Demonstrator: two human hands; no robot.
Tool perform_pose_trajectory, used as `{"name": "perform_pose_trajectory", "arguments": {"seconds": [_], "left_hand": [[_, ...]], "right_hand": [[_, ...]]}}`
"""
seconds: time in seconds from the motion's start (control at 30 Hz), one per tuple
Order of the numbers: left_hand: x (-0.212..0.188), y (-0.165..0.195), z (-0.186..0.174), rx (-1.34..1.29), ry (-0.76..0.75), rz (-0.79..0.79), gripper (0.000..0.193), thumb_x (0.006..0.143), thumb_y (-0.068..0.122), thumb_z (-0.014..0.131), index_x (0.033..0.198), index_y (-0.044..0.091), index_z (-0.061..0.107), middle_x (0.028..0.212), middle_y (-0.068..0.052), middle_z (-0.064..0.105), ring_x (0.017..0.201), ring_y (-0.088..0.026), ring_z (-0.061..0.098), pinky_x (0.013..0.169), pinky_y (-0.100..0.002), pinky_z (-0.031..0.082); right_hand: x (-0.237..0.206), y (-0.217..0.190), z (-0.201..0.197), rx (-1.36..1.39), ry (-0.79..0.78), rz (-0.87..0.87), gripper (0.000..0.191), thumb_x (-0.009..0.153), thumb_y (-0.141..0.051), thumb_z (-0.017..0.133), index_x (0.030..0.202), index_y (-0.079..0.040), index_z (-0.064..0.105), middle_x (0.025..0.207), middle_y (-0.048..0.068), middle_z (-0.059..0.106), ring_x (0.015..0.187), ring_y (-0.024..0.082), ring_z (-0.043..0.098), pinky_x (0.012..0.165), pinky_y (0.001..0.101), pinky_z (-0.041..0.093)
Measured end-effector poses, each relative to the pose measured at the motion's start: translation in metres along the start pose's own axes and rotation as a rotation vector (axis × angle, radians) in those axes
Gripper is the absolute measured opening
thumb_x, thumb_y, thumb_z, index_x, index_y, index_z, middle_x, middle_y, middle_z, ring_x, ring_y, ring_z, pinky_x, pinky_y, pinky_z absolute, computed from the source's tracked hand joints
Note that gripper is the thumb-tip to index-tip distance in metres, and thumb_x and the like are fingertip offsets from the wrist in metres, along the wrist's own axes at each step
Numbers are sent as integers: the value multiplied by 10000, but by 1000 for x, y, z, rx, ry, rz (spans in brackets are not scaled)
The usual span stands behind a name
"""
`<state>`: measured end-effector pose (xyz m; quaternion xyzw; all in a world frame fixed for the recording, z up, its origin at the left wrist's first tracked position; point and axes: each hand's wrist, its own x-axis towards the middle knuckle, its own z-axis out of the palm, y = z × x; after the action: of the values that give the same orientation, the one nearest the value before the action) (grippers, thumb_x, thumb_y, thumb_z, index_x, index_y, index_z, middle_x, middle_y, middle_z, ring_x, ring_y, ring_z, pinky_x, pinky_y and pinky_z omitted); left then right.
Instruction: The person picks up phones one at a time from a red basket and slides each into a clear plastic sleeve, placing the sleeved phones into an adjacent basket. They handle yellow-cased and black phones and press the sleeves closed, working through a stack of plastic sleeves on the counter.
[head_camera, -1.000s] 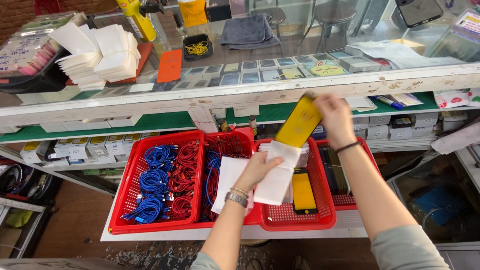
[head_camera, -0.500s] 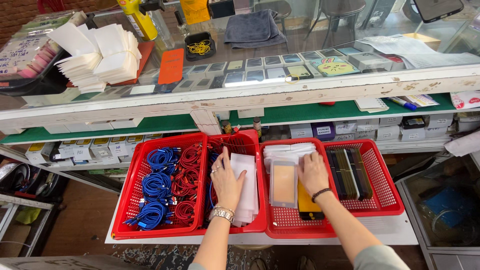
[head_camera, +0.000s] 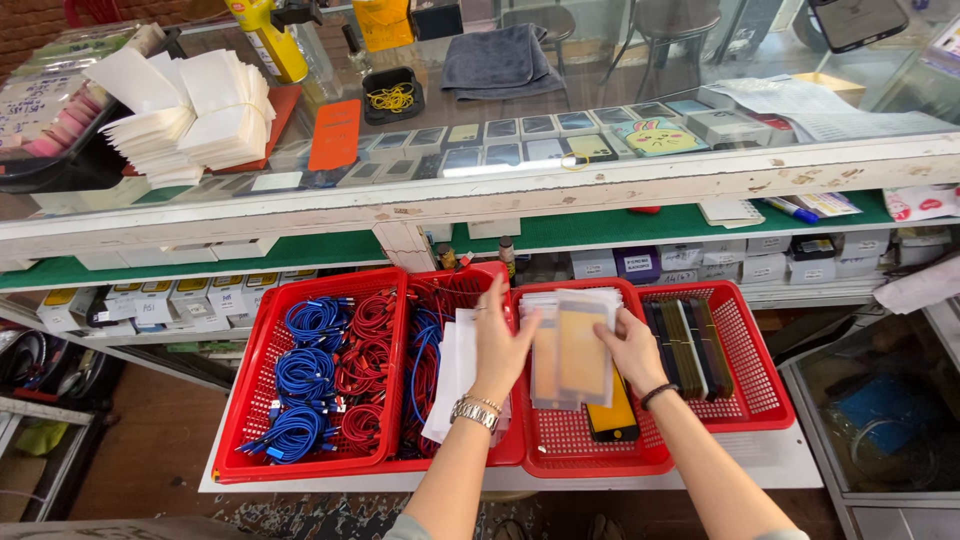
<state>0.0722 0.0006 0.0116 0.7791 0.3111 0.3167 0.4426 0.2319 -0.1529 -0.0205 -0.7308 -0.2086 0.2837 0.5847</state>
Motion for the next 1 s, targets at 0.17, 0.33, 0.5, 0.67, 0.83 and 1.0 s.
{"name": "perform_pose_trajectory", "arguments": {"seconds": [0.17, 0.33, 0.5, 0.67, 0.83, 1.0], "left_hand": [[22, -2, 34, -846, -420, -437, 467, 973, 299, 759, 1226, -91, 707, 1143, -176, 726, 939, -191, 690, 773, -320, 566], [24, 5, 45, -853, -288, -390, 301, 940, 262, 734, 1103, 10, 747, 1028, -59, 774, 857, -94, 713, 736, -277, 580], [10, 18, 38, -709, -359, -365, 322, 941, 274, 711, 1125, 11, 736, 1021, -41, 774, 848, -79, 714, 732, -267, 580], [-2, 14, 32, -452, -582, -295, 343, 968, 298, 700, 1149, 9, 737, 991, -46, 764, 791, -60, 670, 703, -267, 562], [-8, -17, -12, -192, -301, -190, 367, 945, 309, 717, 1095, -23, 760, 914, -112, 786, 770, -130, 673, 668, -330, 559], [-22, -30, -63, 266, 240, -149, 500, 928, 371, 737, 1277, 35, 614, 924, -215, 757, 828, -383, 723, 711, -472, 565]], "right_hand": [[-16, -25, -1, 72, -210, -28, 331, 933, -174, 706, 1209, -6, 633, 1035, 87, 746, 919, 124, 703, 792, 302, 566], [-37, -12, 1, 184, -398, 146, 331, 936, -217, 665, 1173, 12, 633, 979, 74, 744, 868, 184, 722, 771, 356, 598], [-1, -27, -15, 8, -186, -258, 352, 957, -233, 663, 1180, 15, 548, 1067, 46, 725, 986, 137, 698, 841, 308, 584], [48, -74, -38, -35, -114, -214, 231, 965, -180, 645, 1129, -35, 718, 1030, 6, 747, 986, 111, 649, 874, 270, 515], [87, -90, -72, -16, 293, -409, 195, 1046, -209, 641, 1109, -32, 695, 1005, 108, 722, 881, 179, 670, 773, 323, 543], [52, -5, -34, -650, 53, -327, 222, 924, -279, 685, 1024, -92, 752, 982, 162, 764, 924, 343, 728, 822, 440, 572]]}}
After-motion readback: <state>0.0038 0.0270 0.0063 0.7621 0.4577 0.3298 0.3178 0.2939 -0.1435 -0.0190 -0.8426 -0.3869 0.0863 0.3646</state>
